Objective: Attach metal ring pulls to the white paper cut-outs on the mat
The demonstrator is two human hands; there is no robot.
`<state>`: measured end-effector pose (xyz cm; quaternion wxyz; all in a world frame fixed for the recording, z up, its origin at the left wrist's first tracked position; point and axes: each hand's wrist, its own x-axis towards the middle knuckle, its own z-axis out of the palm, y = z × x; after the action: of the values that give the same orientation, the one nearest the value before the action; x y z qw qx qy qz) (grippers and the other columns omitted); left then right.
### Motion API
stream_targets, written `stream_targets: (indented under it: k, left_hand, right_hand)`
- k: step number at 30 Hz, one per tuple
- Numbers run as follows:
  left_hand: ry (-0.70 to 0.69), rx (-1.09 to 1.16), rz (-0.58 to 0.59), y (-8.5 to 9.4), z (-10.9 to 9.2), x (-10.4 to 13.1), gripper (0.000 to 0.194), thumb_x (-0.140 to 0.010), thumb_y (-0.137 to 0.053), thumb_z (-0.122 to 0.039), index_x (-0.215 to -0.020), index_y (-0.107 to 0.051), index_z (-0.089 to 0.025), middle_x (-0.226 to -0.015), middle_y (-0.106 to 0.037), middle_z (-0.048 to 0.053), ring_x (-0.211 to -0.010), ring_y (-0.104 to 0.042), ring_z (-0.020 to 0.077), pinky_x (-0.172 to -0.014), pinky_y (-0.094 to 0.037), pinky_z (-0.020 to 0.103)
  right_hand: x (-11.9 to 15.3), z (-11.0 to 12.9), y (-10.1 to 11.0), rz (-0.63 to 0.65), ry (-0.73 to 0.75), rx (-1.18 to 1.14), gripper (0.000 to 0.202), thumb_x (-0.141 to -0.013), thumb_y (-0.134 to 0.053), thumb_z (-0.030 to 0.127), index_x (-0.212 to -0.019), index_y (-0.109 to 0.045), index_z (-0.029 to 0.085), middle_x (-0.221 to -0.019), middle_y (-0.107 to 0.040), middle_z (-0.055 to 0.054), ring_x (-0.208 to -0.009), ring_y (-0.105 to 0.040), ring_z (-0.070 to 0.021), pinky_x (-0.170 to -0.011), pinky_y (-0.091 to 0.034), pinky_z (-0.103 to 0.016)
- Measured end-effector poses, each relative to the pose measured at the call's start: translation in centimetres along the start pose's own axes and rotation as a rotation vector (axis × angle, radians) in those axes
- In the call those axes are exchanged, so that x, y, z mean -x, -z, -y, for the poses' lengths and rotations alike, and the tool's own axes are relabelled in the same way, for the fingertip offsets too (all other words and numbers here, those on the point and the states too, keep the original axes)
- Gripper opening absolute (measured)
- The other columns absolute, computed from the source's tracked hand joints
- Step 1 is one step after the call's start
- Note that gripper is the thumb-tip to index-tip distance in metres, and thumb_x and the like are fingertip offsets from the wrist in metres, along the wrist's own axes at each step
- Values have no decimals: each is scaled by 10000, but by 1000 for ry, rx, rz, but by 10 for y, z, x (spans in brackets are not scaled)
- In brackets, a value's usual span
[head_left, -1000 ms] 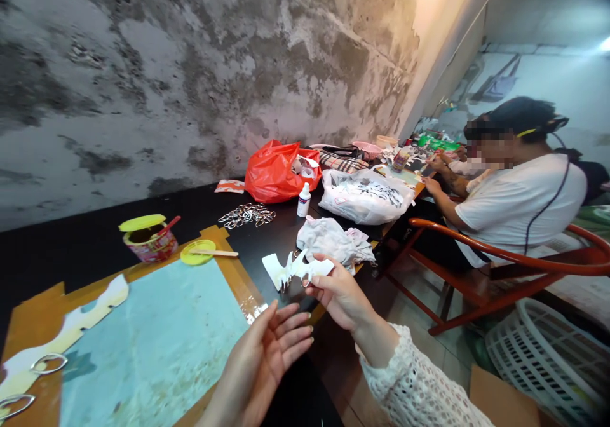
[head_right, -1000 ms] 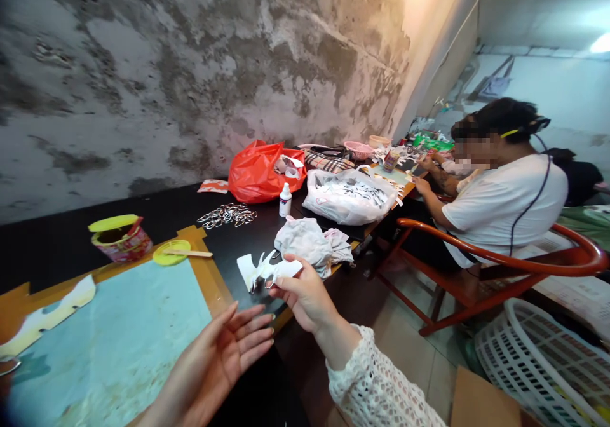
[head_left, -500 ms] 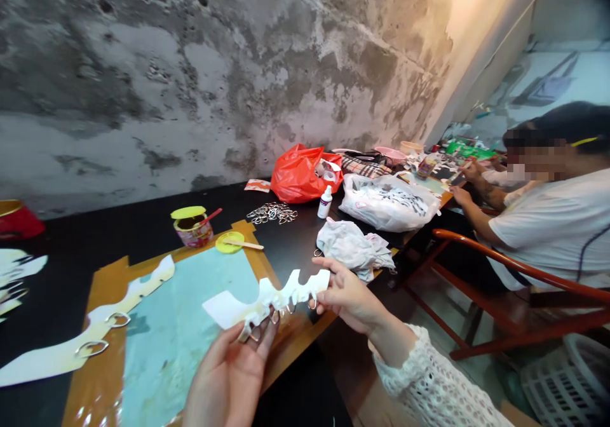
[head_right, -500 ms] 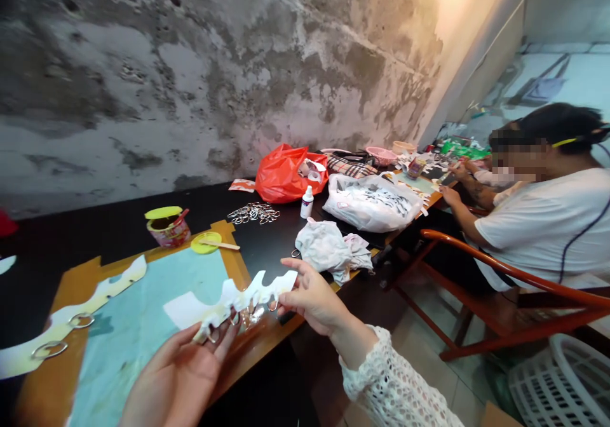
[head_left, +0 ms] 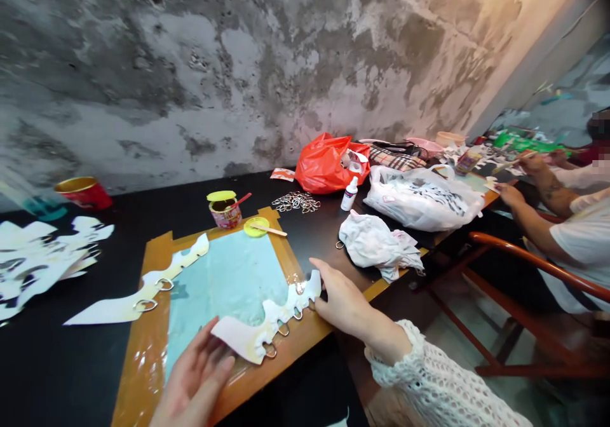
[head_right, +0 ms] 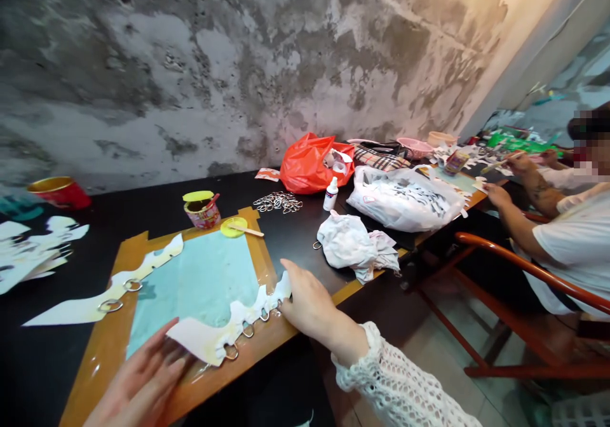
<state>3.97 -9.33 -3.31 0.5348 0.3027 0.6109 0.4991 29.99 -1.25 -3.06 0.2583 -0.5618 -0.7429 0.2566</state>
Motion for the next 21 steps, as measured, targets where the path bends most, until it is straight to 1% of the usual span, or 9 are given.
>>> stream_targets:
  k: [1,3,5,6,8,11,14,18,21]
  left_hand:
    - [-116,-136,-1,3,2,-3,789,-702,-754,-473,-1402,-446,-280,-1477,-485,91,-1356,-442,370,-1121,-391,532]
    - [-354,-445,-42,7,2,-9,775,-745,-691,-526,-1430,-416,-293,-1519,-418,101,-1365,-410,403,-1112,-344,630]
    - [-590,-736,-59,8,-1,-13,662,-807,-617,-522,-1406,-449,-296,-1486,-443,108,-1332,-436,410,-1070,-353,679]
    - [-706,-845,-36,8,-4,-14,575,-841,-579,-498,-1372,-486,-296,-1438,-490,106,-1300,-468,394,-1044,-383,666]
    - [-937,-988,58,3,-9,-15,420,-886,-539,-430,-1282,-559,-294,-1309,-588,87,-1229,-526,343,-1001,-445,582]
    - [-1215,-1141,198,-10,-16,-16,350,-878,-577,-349,-1223,-601,-299,-1194,-659,45,-1182,-547,295,-1018,-425,505]
    - [-1330,-1284,249,-26,-17,-16,354,-868,-593,-310,-1221,-611,-296,-1209,-665,29,-1194,-533,286,-1067,-356,506]
    - [-1322,-1398,242,-44,-10,-20,380,-876,-593,-365,-1247,-606,-284,-1283,-630,55,-1257,-485,319,-1063,-348,527]
    - [-1310,-1448,254,-55,-4,-23,442,-877,-597,-432,-1297,-580,-295,-1360,-583,69,-1313,-435,345,-1074,-334,550]
  right_hand:
    - [1,1,0,-25,17,50,750,-733,-579,108,-1455,-383,168,-1300,-567,-152,-1181,-535,-308,-1005,-448,-474]
    - [3,-1,1,-68,34,101,743,-735,-584,103,-1450,-390,157,-1274,-568,-153,-1182,-515,-313,-1010,-448,-492]
    - [5,-7,2,-111,52,81,696,-752,-604,112,-1422,-423,164,-1205,-590,-137,-1130,-531,-295,-986,-469,-486]
    - [5,-10,4,-133,66,46,641,-767,-612,121,-1387,-458,173,-1180,-598,-127,-1108,-541,-281,-974,-481,-472]
    - [7,-18,8,-183,105,-27,479,-808,-602,127,-1279,-540,189,-1137,-617,-107,-1073,-559,-252,-951,-499,-439]
    - [13,-23,15,-238,222,-18,258,-871,-549,111,-1099,-634,195,-1040,-643,-87,-1019,-569,-224,-919,-508,-406]
    - [21,-21,17,-218,368,110,199,-907,-553,155,-1041,-692,204,-1031,-646,-90,-1044,-548,-239,-923,-502,-425]
    - [34,-21,13,-199,446,294,258,-902,-611,251,-1145,-696,232,-1228,-614,-98,-1247,-440,-314,-1017,-455,-498]
    - [38,-24,10,-210,472,381,328,-903,-621,287,-1225,-664,246,-1353,-561,-82,-1347,-348,-341,-1073,-413,-517]
